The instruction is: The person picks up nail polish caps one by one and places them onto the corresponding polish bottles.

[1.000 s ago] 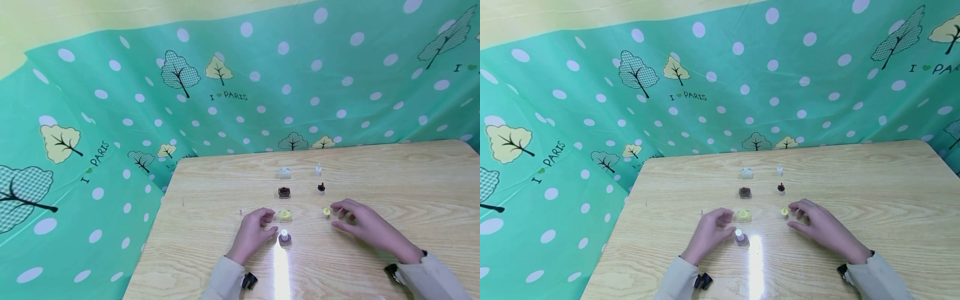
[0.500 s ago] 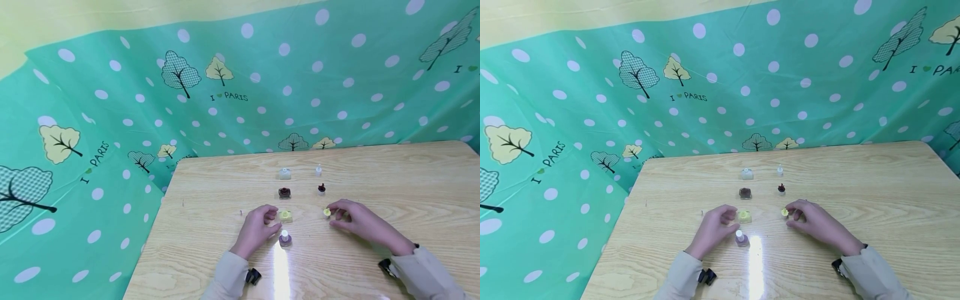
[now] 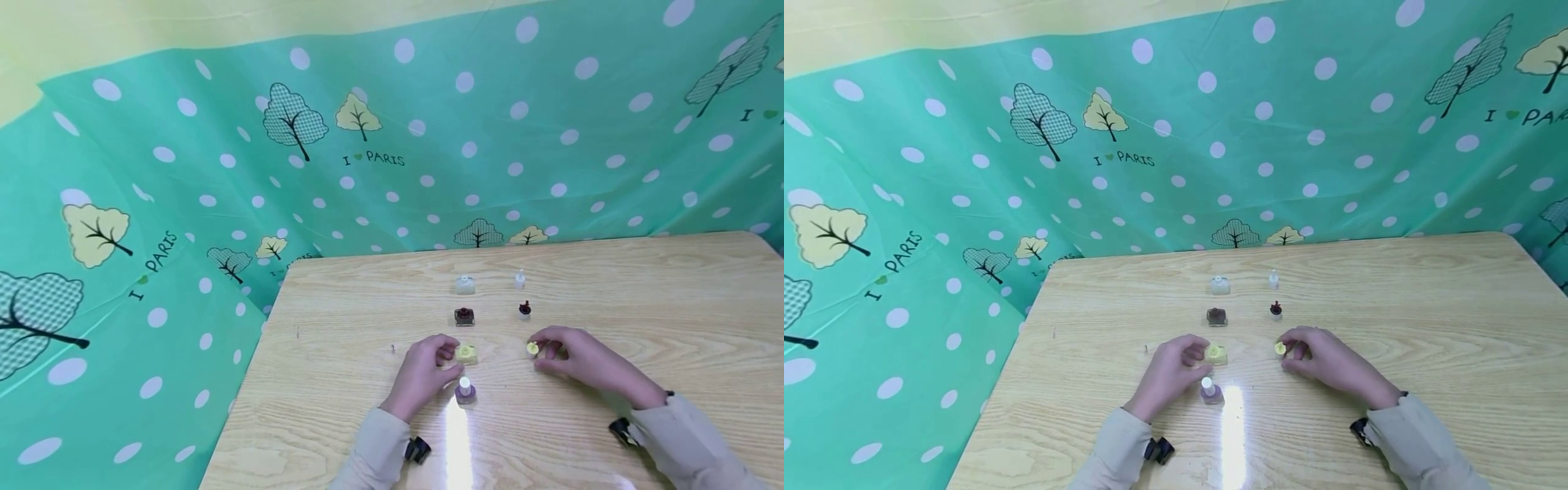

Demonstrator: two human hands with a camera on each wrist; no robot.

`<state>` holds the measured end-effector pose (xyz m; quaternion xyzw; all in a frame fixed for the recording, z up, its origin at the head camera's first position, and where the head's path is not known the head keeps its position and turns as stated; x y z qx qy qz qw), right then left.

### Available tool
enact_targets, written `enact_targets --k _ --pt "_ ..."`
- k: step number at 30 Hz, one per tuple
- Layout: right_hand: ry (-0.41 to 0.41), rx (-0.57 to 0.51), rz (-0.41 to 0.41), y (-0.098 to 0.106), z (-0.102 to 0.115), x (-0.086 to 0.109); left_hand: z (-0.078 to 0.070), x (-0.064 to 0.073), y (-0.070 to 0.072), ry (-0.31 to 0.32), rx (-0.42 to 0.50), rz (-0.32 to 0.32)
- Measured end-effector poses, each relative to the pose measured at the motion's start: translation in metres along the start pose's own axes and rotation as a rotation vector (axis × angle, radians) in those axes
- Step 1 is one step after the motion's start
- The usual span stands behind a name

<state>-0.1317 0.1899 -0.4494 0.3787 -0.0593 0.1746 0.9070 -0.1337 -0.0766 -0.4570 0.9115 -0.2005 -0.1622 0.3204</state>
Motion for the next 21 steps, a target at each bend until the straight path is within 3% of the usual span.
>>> enact_targets --k 21 --pt "-0.056 0.028 0.037 -0.0048 0.0031 -0.0100 0.0025 -0.0020 -0.0019 -0.008 -0.051 -0.013"
Point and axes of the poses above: each hand's wrist, its own x-axis away from the middle knuckle, its own y-axis out of the back of the hand, z = x × y, the point moved 4 cm from there along -x, towards the middle knuckle, and after that the axes turned 14 degrees about -y, right-handed, at the moved point
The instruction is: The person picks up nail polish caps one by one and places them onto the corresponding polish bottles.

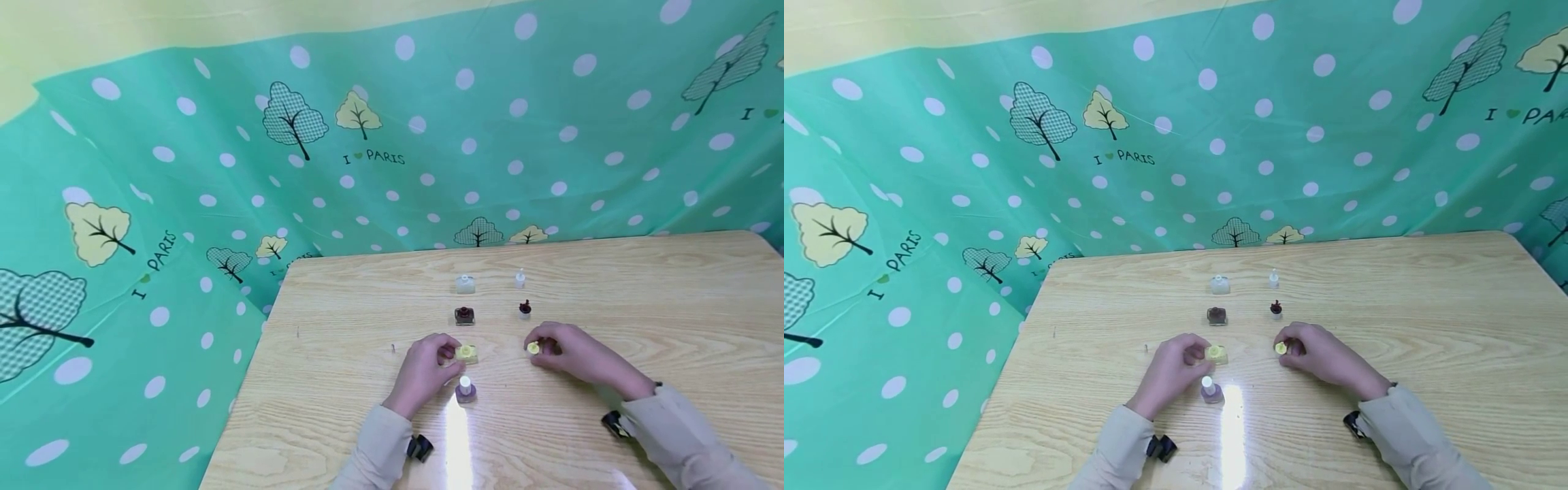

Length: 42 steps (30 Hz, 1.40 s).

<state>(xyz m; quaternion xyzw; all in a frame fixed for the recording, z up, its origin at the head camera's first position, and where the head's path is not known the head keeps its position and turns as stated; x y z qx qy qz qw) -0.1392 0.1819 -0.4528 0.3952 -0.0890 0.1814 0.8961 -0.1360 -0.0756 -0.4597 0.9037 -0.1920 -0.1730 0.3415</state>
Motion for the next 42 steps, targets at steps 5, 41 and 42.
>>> enact_targets --k 5,41,42 --pt "-0.012 0.012 -0.008 0.001 0.001 -0.001 0.001 0.001 -0.001 0.007 0.025 -0.005" --pt "0.109 0.043 -0.195 0.015 0.038 0.030 -0.020 0.012 0.024 -0.122 0.016 -0.148" --pt "0.120 0.045 -0.205 0.016 0.041 0.032 -0.021 0.013 0.025 -0.129 0.010 -0.151"
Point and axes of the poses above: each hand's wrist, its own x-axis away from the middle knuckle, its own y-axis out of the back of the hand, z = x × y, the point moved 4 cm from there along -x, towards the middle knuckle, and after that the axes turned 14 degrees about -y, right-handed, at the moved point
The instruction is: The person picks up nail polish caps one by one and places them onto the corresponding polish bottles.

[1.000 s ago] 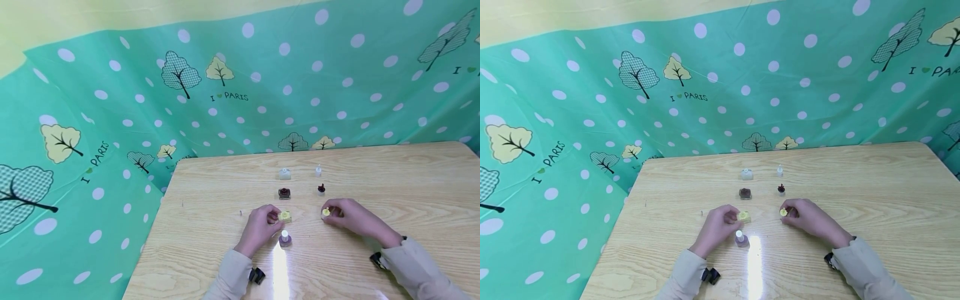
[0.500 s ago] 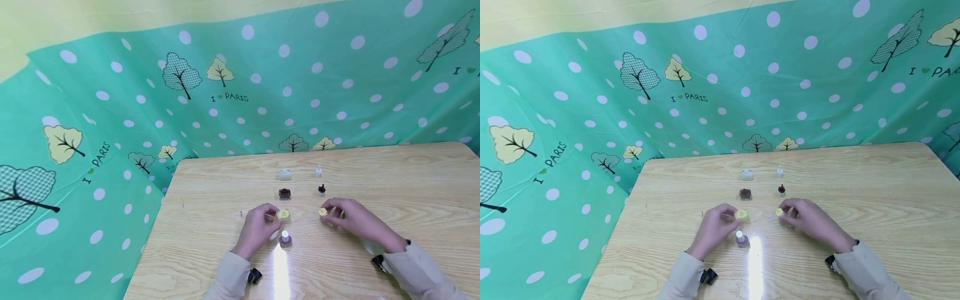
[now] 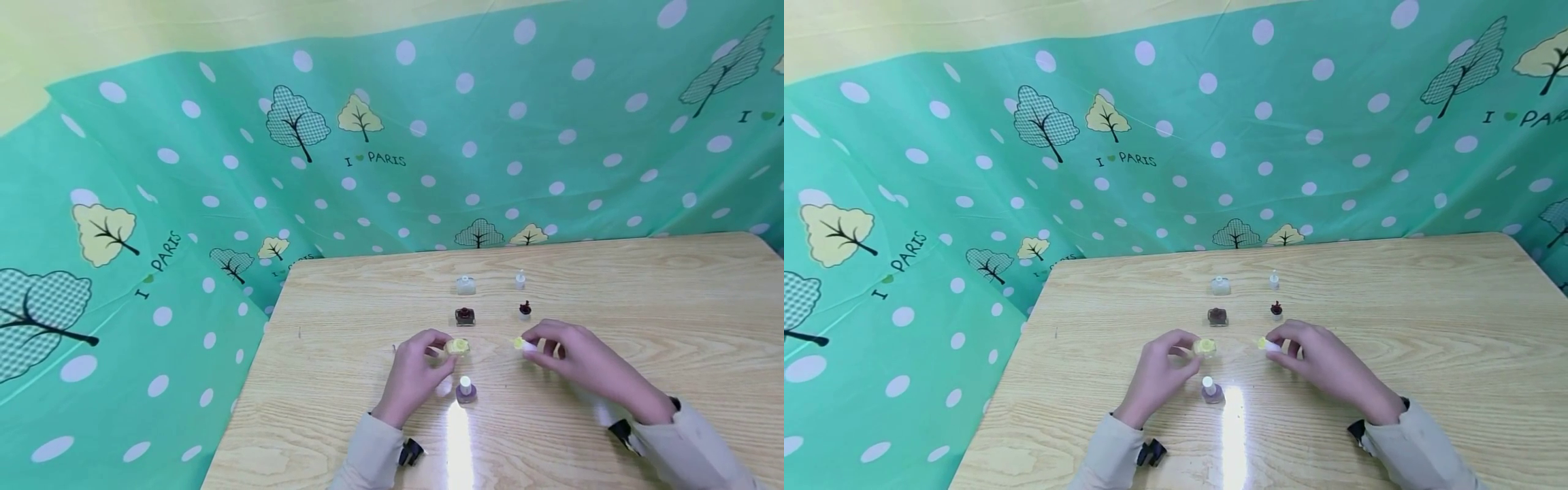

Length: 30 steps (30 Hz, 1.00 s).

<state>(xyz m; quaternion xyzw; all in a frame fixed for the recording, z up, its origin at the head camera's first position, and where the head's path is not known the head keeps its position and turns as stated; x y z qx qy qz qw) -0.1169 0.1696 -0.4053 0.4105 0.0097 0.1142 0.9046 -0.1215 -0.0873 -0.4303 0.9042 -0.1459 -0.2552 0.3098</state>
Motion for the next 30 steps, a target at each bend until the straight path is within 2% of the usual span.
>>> enact_targets --k 13,21,30 --pt "0.078 0.003 -0.071 0.005 0.021 0.010 -0.013 0.002 0.010 -0.094 -0.102 -0.052" --pt "0.171 -0.014 -0.115 0.004 0.031 0.014 -0.021 0.002 0.014 -0.167 -0.130 -0.089" --pt "0.216 0.006 -0.129 0.004 0.037 0.014 -0.027 0.001 0.013 -0.169 -0.125 -0.082"
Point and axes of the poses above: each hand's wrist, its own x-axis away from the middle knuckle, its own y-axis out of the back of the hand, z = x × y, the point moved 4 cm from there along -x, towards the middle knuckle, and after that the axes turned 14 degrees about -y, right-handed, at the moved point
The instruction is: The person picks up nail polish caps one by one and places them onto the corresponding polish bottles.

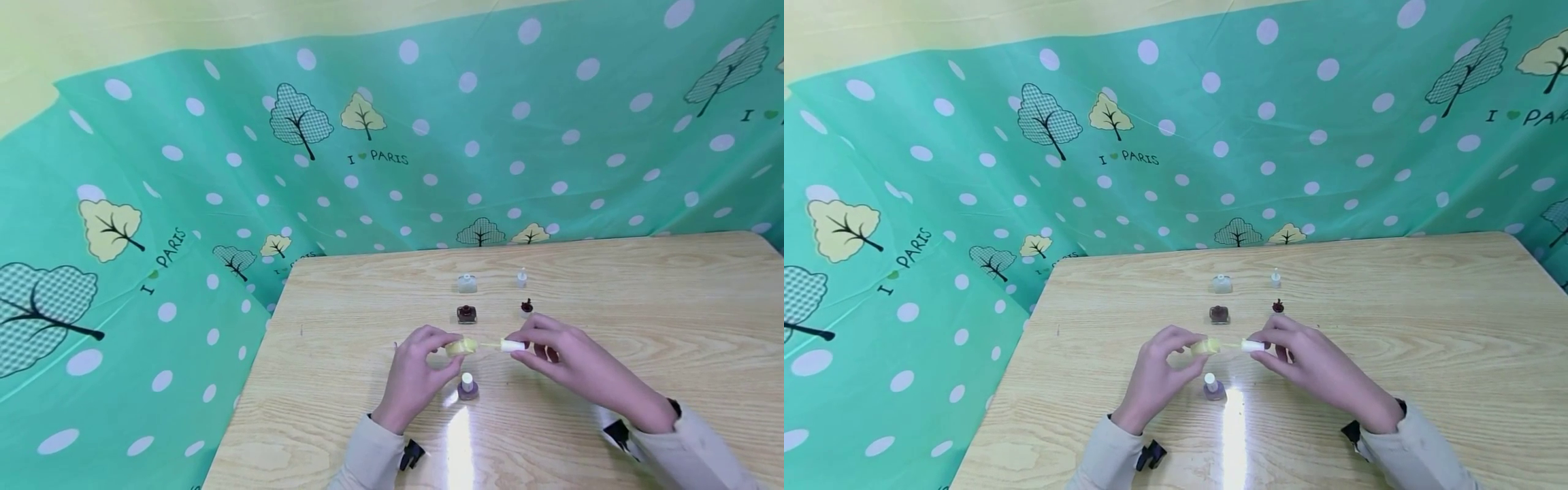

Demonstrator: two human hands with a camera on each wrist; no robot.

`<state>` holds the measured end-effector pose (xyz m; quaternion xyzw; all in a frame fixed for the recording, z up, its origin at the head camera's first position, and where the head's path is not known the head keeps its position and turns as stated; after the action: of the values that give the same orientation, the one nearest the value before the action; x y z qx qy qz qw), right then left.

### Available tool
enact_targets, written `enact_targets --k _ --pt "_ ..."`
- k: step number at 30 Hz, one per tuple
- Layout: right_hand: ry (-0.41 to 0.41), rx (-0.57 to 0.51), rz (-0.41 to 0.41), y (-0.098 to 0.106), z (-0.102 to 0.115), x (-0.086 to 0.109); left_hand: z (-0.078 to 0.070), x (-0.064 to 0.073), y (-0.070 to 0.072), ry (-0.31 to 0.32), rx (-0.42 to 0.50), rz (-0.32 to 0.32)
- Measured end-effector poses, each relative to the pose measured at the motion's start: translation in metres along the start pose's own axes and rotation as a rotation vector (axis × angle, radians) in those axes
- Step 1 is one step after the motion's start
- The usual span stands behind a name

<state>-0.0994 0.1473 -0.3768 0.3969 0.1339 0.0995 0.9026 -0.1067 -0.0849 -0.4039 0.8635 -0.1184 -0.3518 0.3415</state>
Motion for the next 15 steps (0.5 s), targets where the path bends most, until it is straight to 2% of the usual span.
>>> enact_targets --k 15 --pt "-0.030 0.017 0.046 -0.0036 0.0017 -0.0036 -0.0040 -0.0003 -0.0013 -0.035 -0.004 0.001"
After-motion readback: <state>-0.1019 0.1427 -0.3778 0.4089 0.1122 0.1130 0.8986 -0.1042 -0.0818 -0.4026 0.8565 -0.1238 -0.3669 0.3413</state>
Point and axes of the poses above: each hand's wrist, its own x-axis away from the middle knuckle, its own y-axis out of the back of the hand, z = x × y, the point moved 4 cm from there along -x, towards the middle knuckle, and after that the axes turned 14 degrees about -y, right-handed, at the moved point
